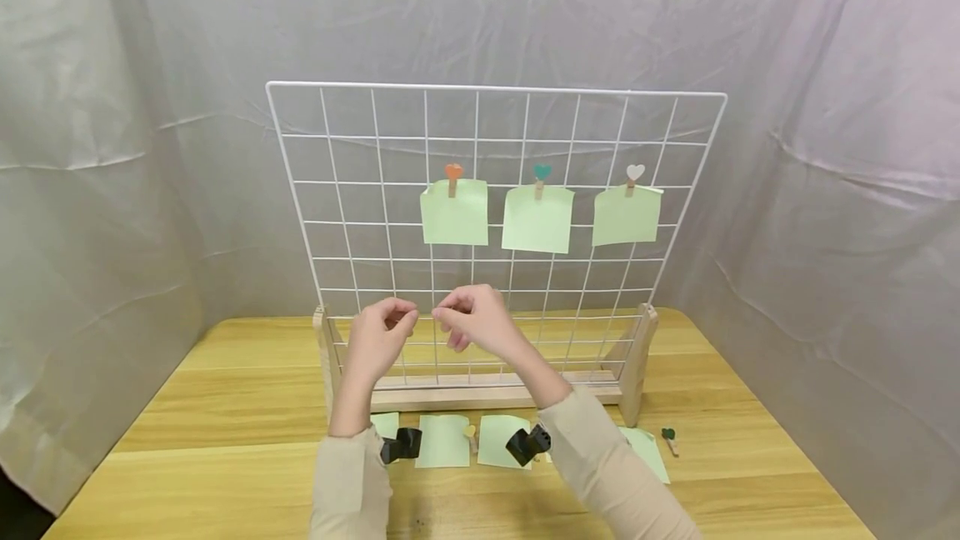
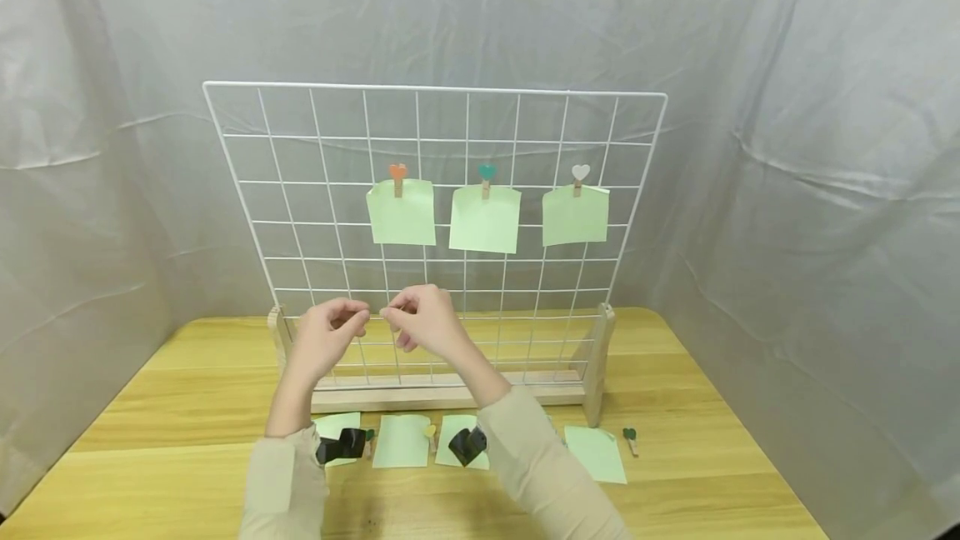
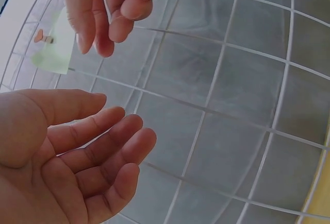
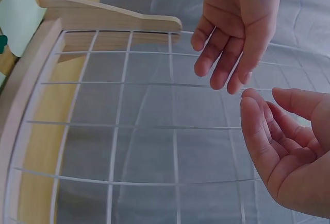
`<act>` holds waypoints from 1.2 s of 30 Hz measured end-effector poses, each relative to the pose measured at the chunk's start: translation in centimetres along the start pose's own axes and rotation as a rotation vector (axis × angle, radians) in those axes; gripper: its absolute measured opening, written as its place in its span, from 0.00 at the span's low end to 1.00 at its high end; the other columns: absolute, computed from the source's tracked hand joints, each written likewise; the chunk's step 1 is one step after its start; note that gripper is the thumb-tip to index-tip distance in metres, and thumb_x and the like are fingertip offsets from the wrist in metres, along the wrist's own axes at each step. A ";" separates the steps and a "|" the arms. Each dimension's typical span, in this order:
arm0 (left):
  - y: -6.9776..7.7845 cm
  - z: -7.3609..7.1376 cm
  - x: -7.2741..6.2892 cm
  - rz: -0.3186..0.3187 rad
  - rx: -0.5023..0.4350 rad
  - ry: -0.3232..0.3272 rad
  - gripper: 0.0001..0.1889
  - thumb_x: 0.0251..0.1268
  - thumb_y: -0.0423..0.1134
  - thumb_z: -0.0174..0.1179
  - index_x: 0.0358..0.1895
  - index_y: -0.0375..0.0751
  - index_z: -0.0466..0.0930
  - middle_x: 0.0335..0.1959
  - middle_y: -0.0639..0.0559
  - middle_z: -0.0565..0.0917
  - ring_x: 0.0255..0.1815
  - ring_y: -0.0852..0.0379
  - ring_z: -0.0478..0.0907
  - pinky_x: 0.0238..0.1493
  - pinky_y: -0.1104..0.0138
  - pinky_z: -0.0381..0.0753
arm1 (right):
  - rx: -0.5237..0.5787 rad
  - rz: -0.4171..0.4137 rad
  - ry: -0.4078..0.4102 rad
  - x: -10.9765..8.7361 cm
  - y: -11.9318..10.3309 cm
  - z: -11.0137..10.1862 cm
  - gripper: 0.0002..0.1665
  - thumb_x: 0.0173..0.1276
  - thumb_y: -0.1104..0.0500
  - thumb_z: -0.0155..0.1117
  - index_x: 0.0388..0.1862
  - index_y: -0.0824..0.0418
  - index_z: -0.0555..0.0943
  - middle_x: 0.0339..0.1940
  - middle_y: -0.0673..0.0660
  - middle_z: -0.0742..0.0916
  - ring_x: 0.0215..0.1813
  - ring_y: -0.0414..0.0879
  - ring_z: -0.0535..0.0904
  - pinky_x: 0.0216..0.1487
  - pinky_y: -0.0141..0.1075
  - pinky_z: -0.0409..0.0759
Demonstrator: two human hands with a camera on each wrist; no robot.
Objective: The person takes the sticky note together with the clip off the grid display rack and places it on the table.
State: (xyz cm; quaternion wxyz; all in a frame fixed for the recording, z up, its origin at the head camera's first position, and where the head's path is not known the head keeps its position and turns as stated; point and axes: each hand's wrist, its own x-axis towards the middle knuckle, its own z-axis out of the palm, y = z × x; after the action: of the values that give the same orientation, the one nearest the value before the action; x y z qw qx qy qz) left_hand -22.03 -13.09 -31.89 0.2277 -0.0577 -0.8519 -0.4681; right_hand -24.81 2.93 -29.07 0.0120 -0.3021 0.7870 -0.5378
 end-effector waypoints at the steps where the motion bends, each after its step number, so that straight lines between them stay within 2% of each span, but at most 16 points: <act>1: 0.1 -0.1 0.1 0.007 0.003 0.005 0.08 0.59 0.33 0.55 0.36 0.31 0.80 0.24 0.47 0.80 0.24 0.54 0.75 0.25 0.67 0.72 | -0.004 -0.004 0.003 0.1 0.1 0.0 0.09 0.62 0.64 0.58 0.30 0.71 0.79 0.16 0.55 0.78 0.16 0.46 0.77 0.19 0.37 0.78; 19: 2.1 -1.5 1.3 0.034 0.005 0.053 0.09 0.58 0.34 0.55 0.36 0.32 0.80 0.26 0.46 0.80 0.26 0.53 0.73 0.27 0.67 0.71 | -0.078 -0.073 0.034 0.9 -2.9 -0.8 0.07 0.62 0.62 0.59 0.29 0.67 0.80 0.17 0.62 0.80 0.16 0.46 0.76 0.19 0.36 0.78; 23: 2.4 -2.0 1.6 0.052 -0.013 0.071 0.09 0.58 0.34 0.55 0.36 0.31 0.80 0.25 0.45 0.80 0.25 0.53 0.73 0.27 0.68 0.71 | -0.080 -0.075 0.035 1.2 -3.3 -0.9 0.07 0.62 0.62 0.59 0.29 0.67 0.80 0.16 0.60 0.80 0.15 0.46 0.76 0.19 0.36 0.78; 26: 2.6 -2.4 1.8 0.066 -0.013 0.085 0.08 0.58 0.34 0.56 0.36 0.31 0.81 0.25 0.45 0.80 0.24 0.54 0.73 0.26 0.68 0.71 | -0.079 -0.072 0.039 1.3 -3.7 -1.0 0.07 0.62 0.62 0.59 0.30 0.67 0.80 0.15 0.55 0.79 0.15 0.46 0.76 0.20 0.38 0.78; 31: 3.0 -2.6 2.2 0.077 -0.017 0.081 0.09 0.59 0.34 0.55 0.36 0.32 0.81 0.24 0.45 0.81 0.24 0.54 0.74 0.25 0.68 0.71 | -0.091 -0.089 0.046 1.5 -4.4 -1.3 0.08 0.62 0.62 0.59 0.30 0.67 0.80 0.16 0.55 0.79 0.16 0.48 0.76 0.21 0.42 0.78; 36: 3.7 -2.9 2.5 0.076 -0.034 0.075 0.08 0.59 0.34 0.55 0.37 0.32 0.80 0.23 0.45 0.80 0.24 0.54 0.75 0.23 0.69 0.70 | -0.109 -0.097 0.042 1.7 -5.1 -1.7 0.08 0.62 0.61 0.58 0.30 0.67 0.80 0.17 0.56 0.80 0.17 0.51 0.78 0.20 0.39 0.78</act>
State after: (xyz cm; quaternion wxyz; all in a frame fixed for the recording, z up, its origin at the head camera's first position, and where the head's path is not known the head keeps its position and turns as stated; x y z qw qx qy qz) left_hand -22.12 -13.69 -26.65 0.2760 -0.0760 -0.8319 -0.4753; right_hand -24.44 2.33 -23.49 -0.0471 -0.3288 0.7995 -0.5005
